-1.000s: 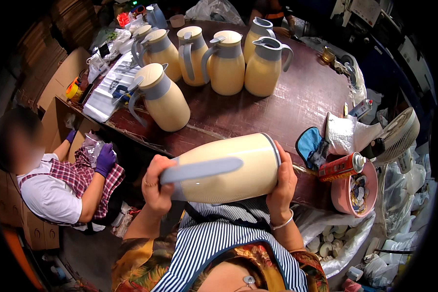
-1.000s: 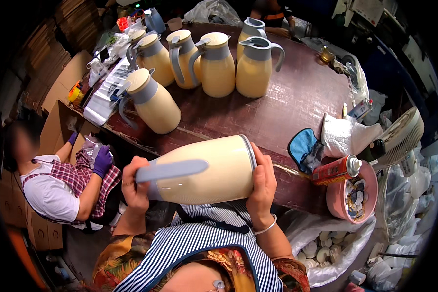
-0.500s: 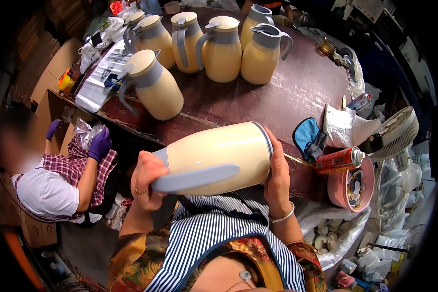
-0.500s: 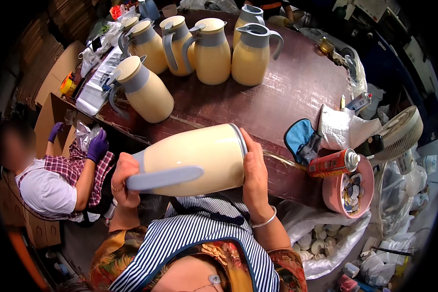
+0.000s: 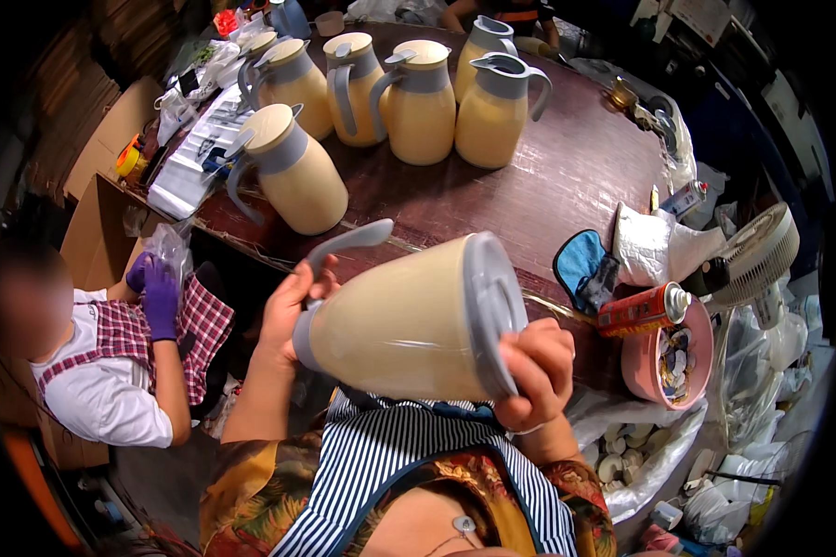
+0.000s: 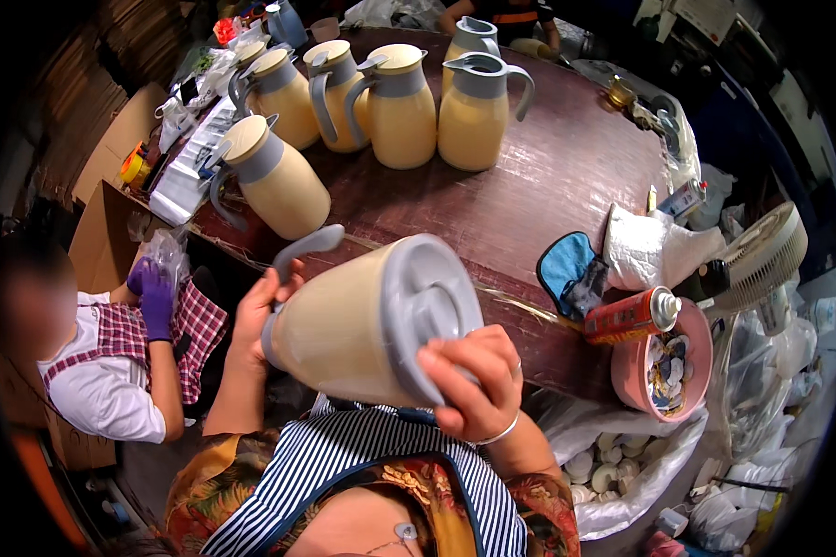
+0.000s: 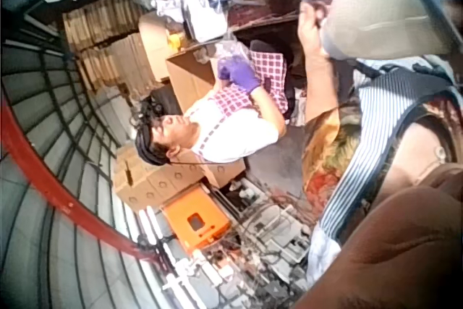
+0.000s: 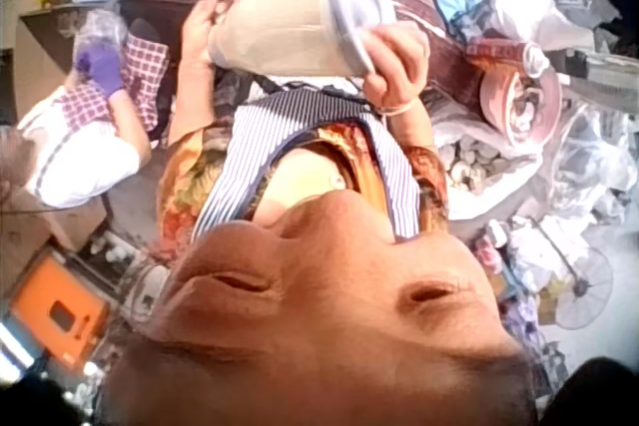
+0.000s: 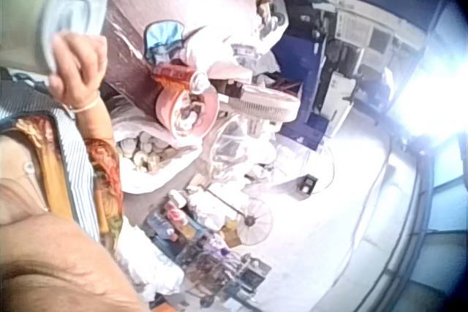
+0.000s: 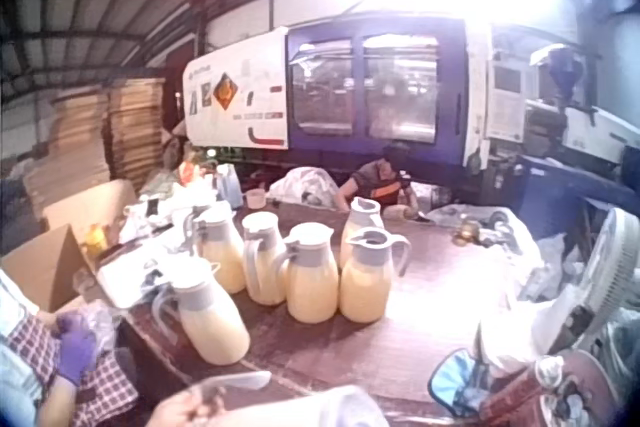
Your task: The person handles several insulated jugs on a worktable, wipes the surfaces with a cloth, and places them into large storage bags.
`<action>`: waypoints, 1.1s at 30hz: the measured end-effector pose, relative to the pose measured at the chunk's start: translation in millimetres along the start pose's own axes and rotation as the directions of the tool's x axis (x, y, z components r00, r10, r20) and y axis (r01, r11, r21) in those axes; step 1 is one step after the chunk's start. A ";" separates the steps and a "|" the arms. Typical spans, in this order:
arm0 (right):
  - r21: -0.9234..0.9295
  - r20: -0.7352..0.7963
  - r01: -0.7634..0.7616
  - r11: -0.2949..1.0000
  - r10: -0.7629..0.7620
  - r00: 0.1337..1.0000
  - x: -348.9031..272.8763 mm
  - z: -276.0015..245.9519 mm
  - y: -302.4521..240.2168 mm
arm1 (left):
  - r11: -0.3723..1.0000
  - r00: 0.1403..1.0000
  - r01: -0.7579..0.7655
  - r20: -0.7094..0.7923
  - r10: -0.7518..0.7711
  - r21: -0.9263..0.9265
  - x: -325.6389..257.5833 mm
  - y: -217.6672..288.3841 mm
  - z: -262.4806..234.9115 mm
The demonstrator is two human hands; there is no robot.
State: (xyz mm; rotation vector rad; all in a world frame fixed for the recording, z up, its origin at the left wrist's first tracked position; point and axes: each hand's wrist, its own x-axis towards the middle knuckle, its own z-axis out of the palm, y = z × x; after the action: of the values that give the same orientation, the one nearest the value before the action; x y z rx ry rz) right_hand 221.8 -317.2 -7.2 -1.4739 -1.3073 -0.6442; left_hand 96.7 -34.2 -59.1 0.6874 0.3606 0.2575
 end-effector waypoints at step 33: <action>0.339 -0.209 -0.584 0.737 0.665 0.717 -50.9 19.1 42.0 | 0.037 0.452 -0.848 0.685 0.572 0.529 17.0 18.2 104.1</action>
State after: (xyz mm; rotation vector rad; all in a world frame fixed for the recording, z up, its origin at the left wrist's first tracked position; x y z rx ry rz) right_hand 243.2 -315.1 -72.4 -1.4125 -0.5348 -0.2262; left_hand 152.3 -74.0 23.2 1.9304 -0.2896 1.0332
